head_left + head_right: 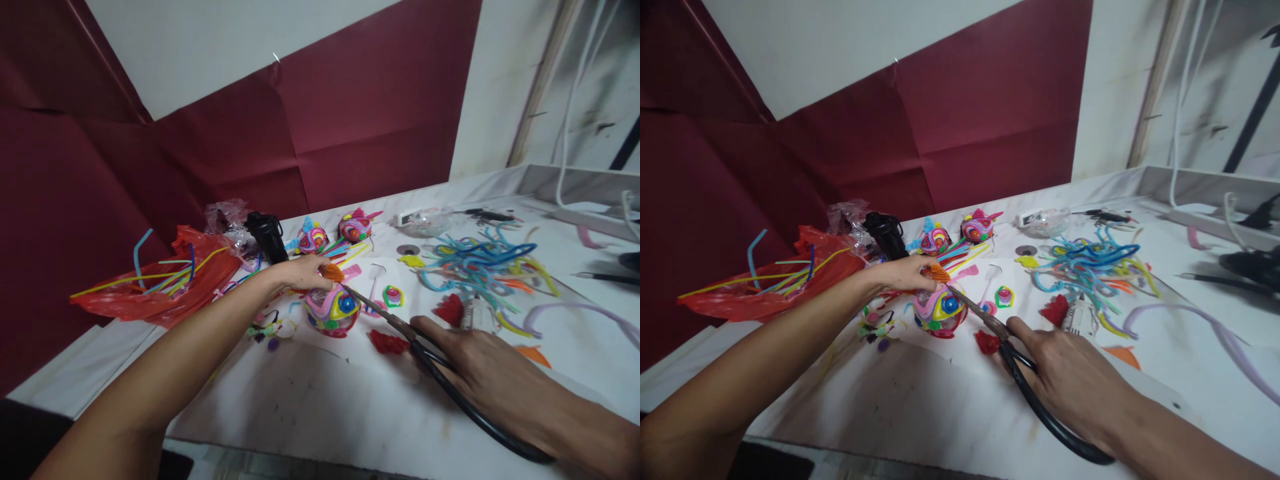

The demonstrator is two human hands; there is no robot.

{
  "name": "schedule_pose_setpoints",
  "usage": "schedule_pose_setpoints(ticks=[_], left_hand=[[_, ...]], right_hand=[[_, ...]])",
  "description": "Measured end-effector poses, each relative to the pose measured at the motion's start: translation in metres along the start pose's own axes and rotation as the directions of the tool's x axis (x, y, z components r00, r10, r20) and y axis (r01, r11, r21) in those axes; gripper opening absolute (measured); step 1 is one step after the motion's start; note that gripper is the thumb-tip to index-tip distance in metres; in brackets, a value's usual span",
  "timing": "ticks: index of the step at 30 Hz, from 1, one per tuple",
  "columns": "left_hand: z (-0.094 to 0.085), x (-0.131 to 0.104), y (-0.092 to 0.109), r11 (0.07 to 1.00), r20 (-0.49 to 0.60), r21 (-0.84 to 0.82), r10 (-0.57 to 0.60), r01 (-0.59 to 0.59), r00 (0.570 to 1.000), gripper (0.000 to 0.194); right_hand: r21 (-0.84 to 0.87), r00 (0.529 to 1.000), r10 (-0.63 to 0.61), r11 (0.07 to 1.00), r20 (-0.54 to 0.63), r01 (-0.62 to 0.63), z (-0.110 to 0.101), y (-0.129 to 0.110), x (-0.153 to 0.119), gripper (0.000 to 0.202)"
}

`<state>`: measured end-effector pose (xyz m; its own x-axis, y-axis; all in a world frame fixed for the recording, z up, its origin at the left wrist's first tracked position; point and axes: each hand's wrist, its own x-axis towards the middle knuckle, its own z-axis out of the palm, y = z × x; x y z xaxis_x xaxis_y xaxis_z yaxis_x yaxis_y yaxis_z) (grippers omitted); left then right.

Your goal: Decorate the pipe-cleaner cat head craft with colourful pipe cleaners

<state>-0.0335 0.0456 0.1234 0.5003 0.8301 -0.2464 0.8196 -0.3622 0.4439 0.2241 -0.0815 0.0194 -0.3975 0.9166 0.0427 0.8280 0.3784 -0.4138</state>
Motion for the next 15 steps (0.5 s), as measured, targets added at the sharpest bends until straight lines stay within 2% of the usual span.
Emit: schedule_pose_setpoints(ticks=[6, 14, 15], left_hand=[[-0.001, -0.002, 0.004, 1.000, 0.000, 0.023, -0.010, 0.010, 1.000, 0.030], [-0.003, -0.002, 0.001, 0.999, 0.012, 0.038, -0.014, 0.013, 1.000, 0.035], [-0.003, -0.002, 0.000, 0.999, 0.013, 0.036, -0.010, 0.009, 1.000, 0.035]], right_hand=[[-0.037, 0.999, 0.031, 0.999, 0.027, -0.030, -0.003, -0.001, -0.001, 0.043], [0.087, 0.994, 0.088, 0.992, 0.057, -0.093, -0.017, 0.001, -0.012, 0.044], [0.068, 0.995, 0.098, 0.993, 0.026, -0.099, -0.018, 0.004, -0.012, 0.043]])
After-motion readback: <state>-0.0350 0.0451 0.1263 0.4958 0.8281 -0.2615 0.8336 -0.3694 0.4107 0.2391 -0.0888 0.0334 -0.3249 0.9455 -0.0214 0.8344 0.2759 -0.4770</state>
